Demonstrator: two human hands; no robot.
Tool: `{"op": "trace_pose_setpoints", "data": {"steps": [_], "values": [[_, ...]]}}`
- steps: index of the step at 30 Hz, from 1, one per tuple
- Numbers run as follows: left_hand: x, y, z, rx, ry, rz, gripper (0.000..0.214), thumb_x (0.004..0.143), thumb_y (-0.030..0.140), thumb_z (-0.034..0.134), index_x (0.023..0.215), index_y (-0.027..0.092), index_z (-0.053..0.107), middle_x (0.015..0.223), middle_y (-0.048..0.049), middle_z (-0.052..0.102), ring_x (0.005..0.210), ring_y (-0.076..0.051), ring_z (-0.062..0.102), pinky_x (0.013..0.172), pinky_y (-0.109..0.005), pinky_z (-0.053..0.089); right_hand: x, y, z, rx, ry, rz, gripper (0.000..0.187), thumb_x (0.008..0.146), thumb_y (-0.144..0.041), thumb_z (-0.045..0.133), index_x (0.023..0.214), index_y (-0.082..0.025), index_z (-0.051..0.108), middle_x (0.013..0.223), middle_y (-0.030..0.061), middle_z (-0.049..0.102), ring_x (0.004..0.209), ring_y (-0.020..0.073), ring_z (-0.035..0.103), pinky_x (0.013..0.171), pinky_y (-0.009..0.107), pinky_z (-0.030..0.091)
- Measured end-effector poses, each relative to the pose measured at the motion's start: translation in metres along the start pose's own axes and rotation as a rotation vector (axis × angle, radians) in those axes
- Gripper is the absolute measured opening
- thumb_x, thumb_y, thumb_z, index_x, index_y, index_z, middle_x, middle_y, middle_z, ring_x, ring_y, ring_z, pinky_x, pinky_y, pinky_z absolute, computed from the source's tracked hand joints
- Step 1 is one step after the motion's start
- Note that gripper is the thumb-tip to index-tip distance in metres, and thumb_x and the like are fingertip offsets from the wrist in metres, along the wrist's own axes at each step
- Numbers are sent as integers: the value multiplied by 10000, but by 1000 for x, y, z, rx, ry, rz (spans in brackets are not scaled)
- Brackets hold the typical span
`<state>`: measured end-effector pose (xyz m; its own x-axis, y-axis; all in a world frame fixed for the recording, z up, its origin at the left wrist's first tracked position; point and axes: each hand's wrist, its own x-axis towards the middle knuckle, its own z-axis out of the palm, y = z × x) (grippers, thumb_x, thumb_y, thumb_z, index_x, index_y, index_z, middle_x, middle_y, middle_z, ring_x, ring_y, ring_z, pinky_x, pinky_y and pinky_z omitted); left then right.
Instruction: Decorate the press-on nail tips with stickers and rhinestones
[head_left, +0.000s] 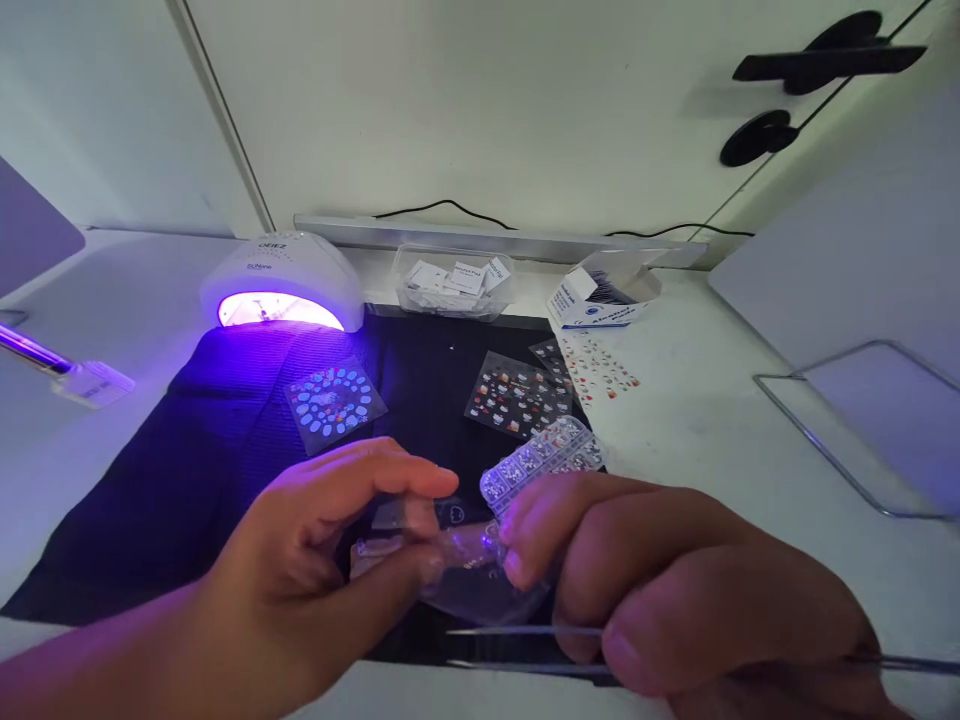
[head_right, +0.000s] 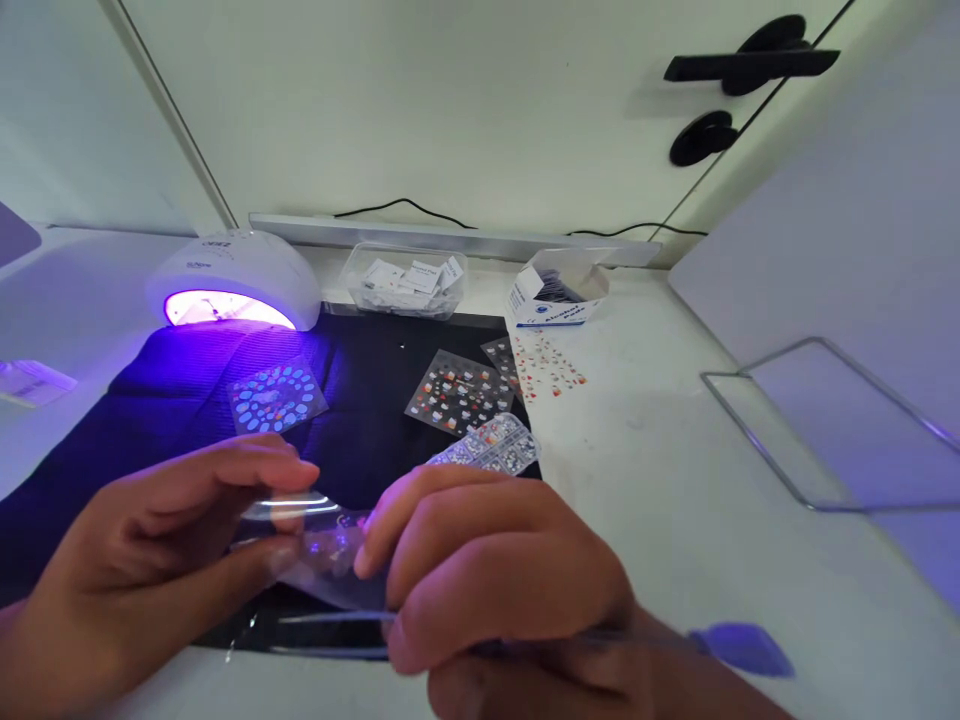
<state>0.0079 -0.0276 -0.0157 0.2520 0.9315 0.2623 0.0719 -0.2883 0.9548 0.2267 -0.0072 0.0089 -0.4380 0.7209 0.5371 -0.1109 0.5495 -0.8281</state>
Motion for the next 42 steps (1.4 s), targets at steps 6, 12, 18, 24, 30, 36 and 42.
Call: {"op": "trace_pose_setpoints", "data": {"steps": [6,12,18,24,30,36,42], "values": [[6,9,0,27,41,47,334,807,67,728,1025,321,742,769,70,668,641,-51,611,592,-100,493,-5,1,-4,67,44,48,157,928,-327,641,860,-233,747,628,2,634,665,186,689,667,370,633],[12,10,-1,-14,55,21,248,770,56,741,936,233,794,742,23,677,603,-61,627,535,-99,493,-5,8,-6,226,13,110,150,910,-282,639,989,-294,765,697,9,634,716,186,667,635,344,595],[11,11,-2,11,49,5,183,780,74,718,883,205,795,709,8,668,566,-72,611,500,-117,482,-5,7,-9,180,38,103,159,926,-260,627,1023,-279,751,742,7,656,772,180,671,705,354,583],[8,11,-2,60,14,47,215,805,40,674,909,206,761,738,18,651,580,-62,603,501,-114,462,-9,8,-5,118,100,74,139,898,-229,625,968,-236,745,798,36,668,719,180,642,715,395,559],[5,7,-3,106,-42,108,250,844,34,630,979,229,709,807,28,627,609,-54,580,515,-130,445,-5,6,-5,161,60,117,182,907,-297,604,1009,-268,752,742,39,621,647,187,589,549,363,497],[7,8,-5,127,-67,135,236,856,32,616,971,226,684,808,30,612,623,-61,573,529,-147,440,-5,5,-5,144,17,96,200,930,-298,580,1043,-261,740,749,40,637,660,189,614,552,349,525],[6,10,-6,124,-83,112,206,869,69,619,963,243,678,794,26,611,626,-77,578,532,-161,448,-9,7,-10,37,-14,37,188,972,-283,554,1044,-245,724,761,47,665,633,179,633,536,335,559]]}}
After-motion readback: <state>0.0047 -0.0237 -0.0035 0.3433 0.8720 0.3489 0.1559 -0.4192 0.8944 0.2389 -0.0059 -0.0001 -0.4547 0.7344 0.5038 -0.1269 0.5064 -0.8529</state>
